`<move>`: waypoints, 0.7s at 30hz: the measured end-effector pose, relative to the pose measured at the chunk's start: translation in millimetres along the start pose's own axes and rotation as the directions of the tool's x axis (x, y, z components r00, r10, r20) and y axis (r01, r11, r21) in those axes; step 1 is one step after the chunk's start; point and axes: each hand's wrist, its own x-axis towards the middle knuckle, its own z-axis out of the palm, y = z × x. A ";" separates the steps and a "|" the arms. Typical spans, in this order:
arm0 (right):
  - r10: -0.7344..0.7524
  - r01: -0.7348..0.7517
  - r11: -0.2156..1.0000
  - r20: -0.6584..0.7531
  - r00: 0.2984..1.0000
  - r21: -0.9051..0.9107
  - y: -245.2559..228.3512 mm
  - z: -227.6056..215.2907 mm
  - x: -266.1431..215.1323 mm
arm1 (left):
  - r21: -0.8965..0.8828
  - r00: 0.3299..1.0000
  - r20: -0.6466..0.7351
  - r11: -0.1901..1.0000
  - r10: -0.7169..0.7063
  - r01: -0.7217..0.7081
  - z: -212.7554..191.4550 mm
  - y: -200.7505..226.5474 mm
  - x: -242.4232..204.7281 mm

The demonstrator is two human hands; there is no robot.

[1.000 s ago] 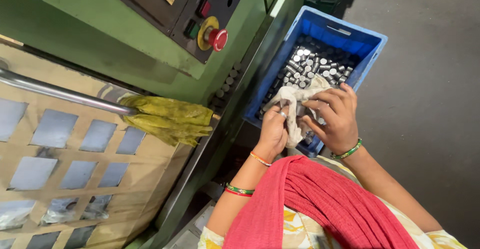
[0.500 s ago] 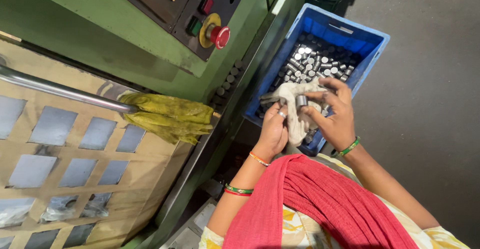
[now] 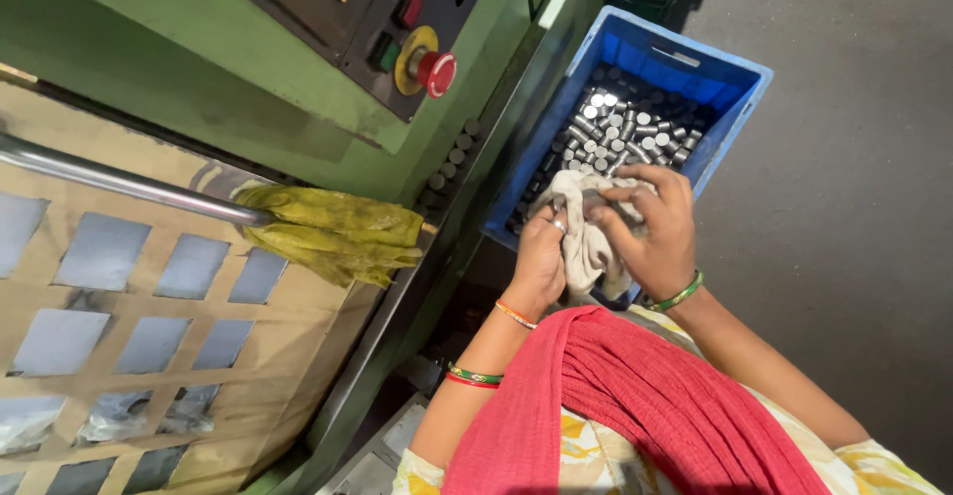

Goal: The person repeatedly picks small cylindrical metal parts from a blue crate, wipes each one with a cloth, and places it back into the crate. The person also opens and closes the door of a green industrial machine and briefly handles parts near the machine's interior.

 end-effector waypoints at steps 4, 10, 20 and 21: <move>-0.247 0.252 0.961 0.058 0.967 -0.111 -4.3 -6.7 2.9 | 0.049 0.999 -0.042 0.998 -0.028 0.030 -3.1 0.7 0.0; -0.284 0.304 0.936 0.126 0.950 -0.180 -7.0 -1.2 -2.5 | 0.209 0.993 -0.108 0.977 0.054 -0.031 -10.7 -5.4 1.3; 0.440 -0.633 0.680 0.486 0.755 0.369 44.3 42.4 9.9 | 0.302 0.948 -0.222 0.941 0.227 -0.155 -18.1 9.9 -19.7; 0.422 -0.652 0.619 0.514 0.747 0.438 52.7 48.5 11.9 | 0.323 0.936 -0.241 0.931 0.256 -0.172 -21.3 14.8 -25.1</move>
